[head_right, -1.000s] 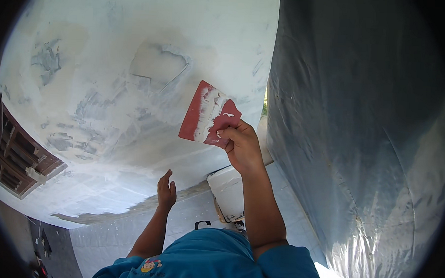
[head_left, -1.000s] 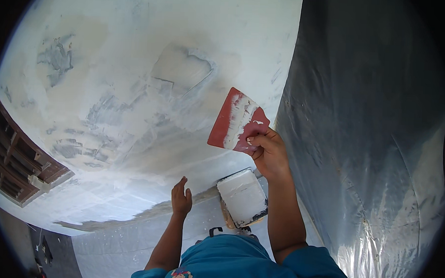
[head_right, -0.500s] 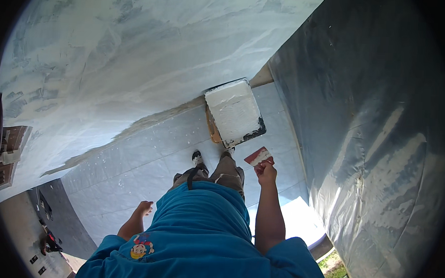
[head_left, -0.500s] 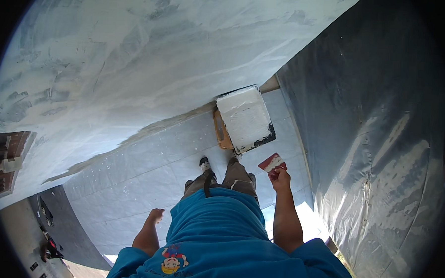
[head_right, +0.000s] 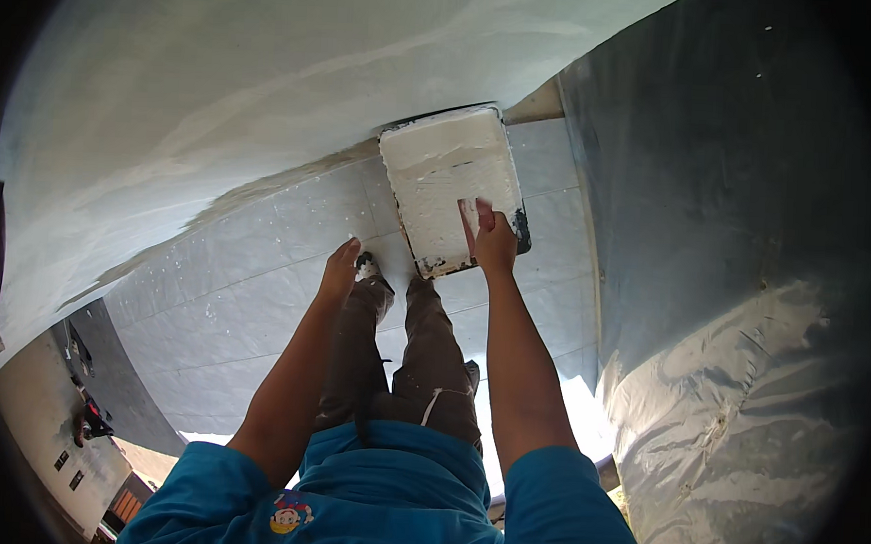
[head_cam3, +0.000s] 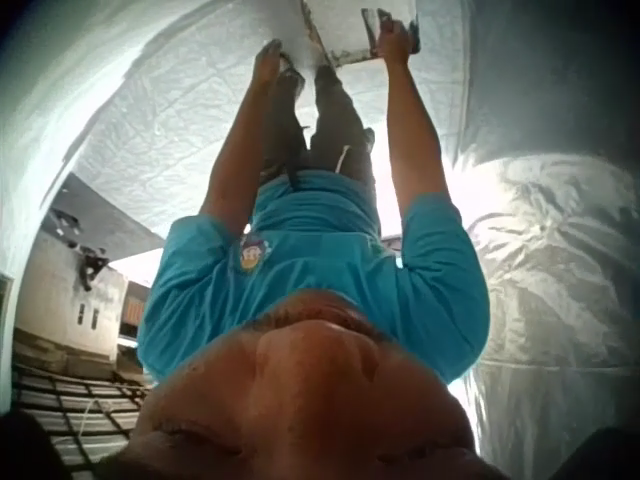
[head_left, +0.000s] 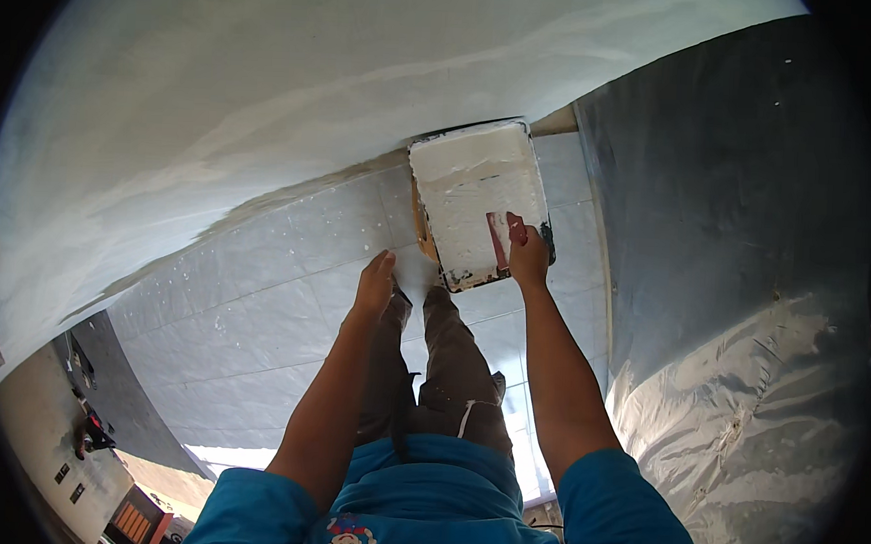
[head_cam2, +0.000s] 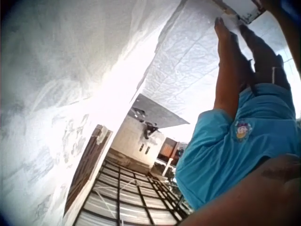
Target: Apply wall putty to a wall using a putty knife/spatula.
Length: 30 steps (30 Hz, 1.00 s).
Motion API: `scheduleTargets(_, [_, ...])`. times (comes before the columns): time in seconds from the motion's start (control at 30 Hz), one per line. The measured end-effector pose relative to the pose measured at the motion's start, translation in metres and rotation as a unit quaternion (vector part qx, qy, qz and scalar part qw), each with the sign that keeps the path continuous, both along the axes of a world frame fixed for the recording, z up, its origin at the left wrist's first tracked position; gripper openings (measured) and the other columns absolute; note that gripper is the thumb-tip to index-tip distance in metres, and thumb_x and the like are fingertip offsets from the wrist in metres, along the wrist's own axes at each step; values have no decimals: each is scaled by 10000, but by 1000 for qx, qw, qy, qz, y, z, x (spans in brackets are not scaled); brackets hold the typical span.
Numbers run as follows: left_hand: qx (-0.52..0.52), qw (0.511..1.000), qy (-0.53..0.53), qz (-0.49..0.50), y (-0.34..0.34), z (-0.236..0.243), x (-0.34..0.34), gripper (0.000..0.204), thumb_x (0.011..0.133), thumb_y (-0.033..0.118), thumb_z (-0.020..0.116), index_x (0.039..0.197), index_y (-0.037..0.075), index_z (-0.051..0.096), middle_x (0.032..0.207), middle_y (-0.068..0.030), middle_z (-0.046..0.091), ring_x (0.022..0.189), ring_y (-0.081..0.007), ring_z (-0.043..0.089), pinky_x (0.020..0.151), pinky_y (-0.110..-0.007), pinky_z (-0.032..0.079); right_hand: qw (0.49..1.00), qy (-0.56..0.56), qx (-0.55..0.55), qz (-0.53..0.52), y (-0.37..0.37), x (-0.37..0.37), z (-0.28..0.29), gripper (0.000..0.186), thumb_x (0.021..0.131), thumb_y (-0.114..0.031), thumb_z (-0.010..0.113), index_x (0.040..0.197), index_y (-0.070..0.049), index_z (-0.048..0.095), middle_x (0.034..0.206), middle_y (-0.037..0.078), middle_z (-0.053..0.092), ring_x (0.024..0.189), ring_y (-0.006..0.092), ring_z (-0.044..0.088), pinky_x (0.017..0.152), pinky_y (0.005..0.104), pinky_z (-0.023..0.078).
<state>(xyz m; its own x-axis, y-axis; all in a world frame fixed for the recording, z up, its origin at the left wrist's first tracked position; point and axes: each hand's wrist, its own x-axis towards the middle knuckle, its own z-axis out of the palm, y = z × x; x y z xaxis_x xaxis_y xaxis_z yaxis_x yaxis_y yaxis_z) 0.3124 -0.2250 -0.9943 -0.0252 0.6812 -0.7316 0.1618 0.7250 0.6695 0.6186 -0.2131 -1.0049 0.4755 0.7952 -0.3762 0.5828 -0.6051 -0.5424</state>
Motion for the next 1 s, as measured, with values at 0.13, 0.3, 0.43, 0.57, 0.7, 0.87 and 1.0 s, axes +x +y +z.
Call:
scheduleTargets(0.13, [-107, 980, -116, 123, 15, -10, 64, 786, 1004, 589, 383, 1526, 7, 297, 1604, -169, 276, 1494, -284, 235, 1188, -450, 183, 971, -129, 23, 198, 75, 11, 19, 250, 905, -113, 557, 1131, -90, 662, 938, 209, 703, 858, 389, 675, 777, 495, 535])
scheduleTargets(0.3, [-103, 967, -171, 156, 24, -34, 95, 857, 997, 658, 280, 1537, -6, 242, 1605, -174, 264, 1499, -297, 215, 1202, -450, 140, 933, -118, 98, 326, 125, 17, -9, 355, 871, -21, 535, 1175, -126, 685, 1005, 182, 706, 928, 364, 670, 820, 456, 535])
scheduleTargets(0.43, [-99, 960, -199, 172, 26, -37, 99, 891, 990, 682, 254, 1538, -20, 224, 1607, -173, 259, 1496, -292, 223, 1202, -434, 151, 909, -26, 144, 390, 114, -5, -28, 377, 838, 32, 524, 1135, -114, 704, 1019, 147, 714, 976, 339, 660, 875, 420, 527])
scheduleTargets(0.57, [-95, 957, -204, 180, 20, -39, 97, 938, 967, 720, 272, 1544, -18, 209, 1611, -202, 223, 1499, -329, 199, 1208, -435, 119, 906, -66, 206, 364, 66, -15, -33, 286, 823, 3, 562, 1045, -120, 693, 971, 64, 713, 1007, 289, 642, 895, 404, 512])
scheduleTargets(0.7, [-93, 958, -212, 168, 18, -38, 95, 927, 974, 712, 250, 1550, -12, 189, 1617, -188, 214, 1502, -310, 192, 1211, -429, 119, 914, -45, 169, 366, 77, -17, -16, 303, 831, 3, 549, 1056, -130, 703, 1003, 65, 720, 997, 284, 652, 907, 390, 511])
scheduleTargets(0.87, [-101, 959, -216, 151, 20, -36, 101, 922, 979, 708, 227, 1552, -13, 176, 1622, -170, 213, 1505, -286, 187, 1210, -426, 122, 911, -38, 142, 386, 117, -18, -31, 339, 866, -1, 499, 1121, -98, 700, 1077, 89, 715, 1049, 292, 649, 937, 392, 509])
scheduleTargets(1.0, [-104, 959, -219, 150, 21, -36, 94, 943, 969, 724, 223, 1554, -13, 162, 1625, -167, 202, 1508, -283, 173, 1210, -432, 108, 891, -65, 187, 408, 77, -32, -39, 304, 850, -31, 536, 1097, -108, 697, 1069, 82, 708, 1037, 298, 640, 951, 394, 498])
